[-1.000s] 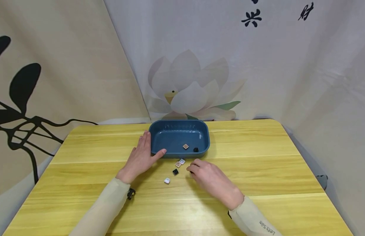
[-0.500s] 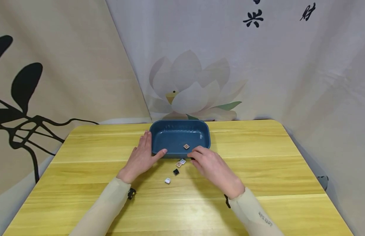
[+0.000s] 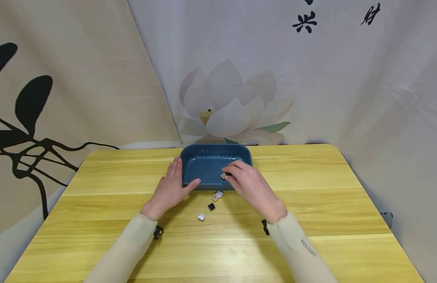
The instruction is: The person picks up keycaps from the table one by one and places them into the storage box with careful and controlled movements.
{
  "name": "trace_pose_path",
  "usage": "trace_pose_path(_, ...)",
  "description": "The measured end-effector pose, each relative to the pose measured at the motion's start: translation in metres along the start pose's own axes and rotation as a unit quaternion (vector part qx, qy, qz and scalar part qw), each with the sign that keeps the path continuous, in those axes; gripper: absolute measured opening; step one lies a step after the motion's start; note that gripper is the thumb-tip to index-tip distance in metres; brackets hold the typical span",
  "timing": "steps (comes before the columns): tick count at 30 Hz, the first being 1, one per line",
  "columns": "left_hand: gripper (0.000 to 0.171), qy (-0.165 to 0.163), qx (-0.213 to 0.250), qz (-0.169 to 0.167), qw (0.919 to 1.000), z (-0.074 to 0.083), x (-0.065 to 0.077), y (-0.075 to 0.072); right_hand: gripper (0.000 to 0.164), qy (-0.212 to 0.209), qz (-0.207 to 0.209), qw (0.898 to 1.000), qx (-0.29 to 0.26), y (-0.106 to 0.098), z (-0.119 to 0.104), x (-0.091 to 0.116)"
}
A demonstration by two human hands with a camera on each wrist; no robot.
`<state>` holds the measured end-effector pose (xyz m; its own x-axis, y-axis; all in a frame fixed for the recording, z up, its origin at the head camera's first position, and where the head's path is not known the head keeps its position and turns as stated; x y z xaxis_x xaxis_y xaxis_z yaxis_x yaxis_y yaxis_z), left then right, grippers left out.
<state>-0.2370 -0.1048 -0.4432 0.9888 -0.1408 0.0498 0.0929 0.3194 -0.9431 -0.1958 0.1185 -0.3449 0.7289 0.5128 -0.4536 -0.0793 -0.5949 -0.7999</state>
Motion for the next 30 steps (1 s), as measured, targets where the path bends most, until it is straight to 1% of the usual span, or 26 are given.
trace_pose_path(6,0.114,0.003,0.000,-0.002,1.0000,0.002,0.000,0.000,0.023,0.016,0.011,1.000,0.004,0.000,0.008,-0.009)
trace_pose_path(13,0.113,0.001,0.002,-0.004,1.0000,0.002,0.001,0.001,0.023,0.052,0.001,0.999,0.006,0.007,0.024,-0.021)
trace_pose_path(19,0.113,0.006,0.006,0.004,1.0000,0.002,0.002,-0.001,0.022,0.060,-0.006,0.998,0.010,0.017,0.036,-0.030)
trace_pose_path(21,0.113,0.008,0.008,0.008,0.9999,0.002,0.002,-0.001,0.022,0.064,-0.010,0.998,0.012,0.021,0.039,-0.032)
trace_pose_path(30,0.113,0.006,0.001,0.004,1.0000,0.001,0.002,0.000,0.021,0.099,-0.050,0.994,0.018,0.041,0.057,-0.044)
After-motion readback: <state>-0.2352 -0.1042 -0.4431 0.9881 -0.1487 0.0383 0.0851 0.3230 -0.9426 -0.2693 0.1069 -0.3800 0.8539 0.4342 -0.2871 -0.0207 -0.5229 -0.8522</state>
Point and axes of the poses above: each hand's wrist, its own x-axis away from the middle knuckle, its own y-axis out of the palm, z = x × y, the point moved 8 cm from there along -x, towards the middle knuckle, and after that the axes turned 6 degrees about -x, right-handed, at the moved point
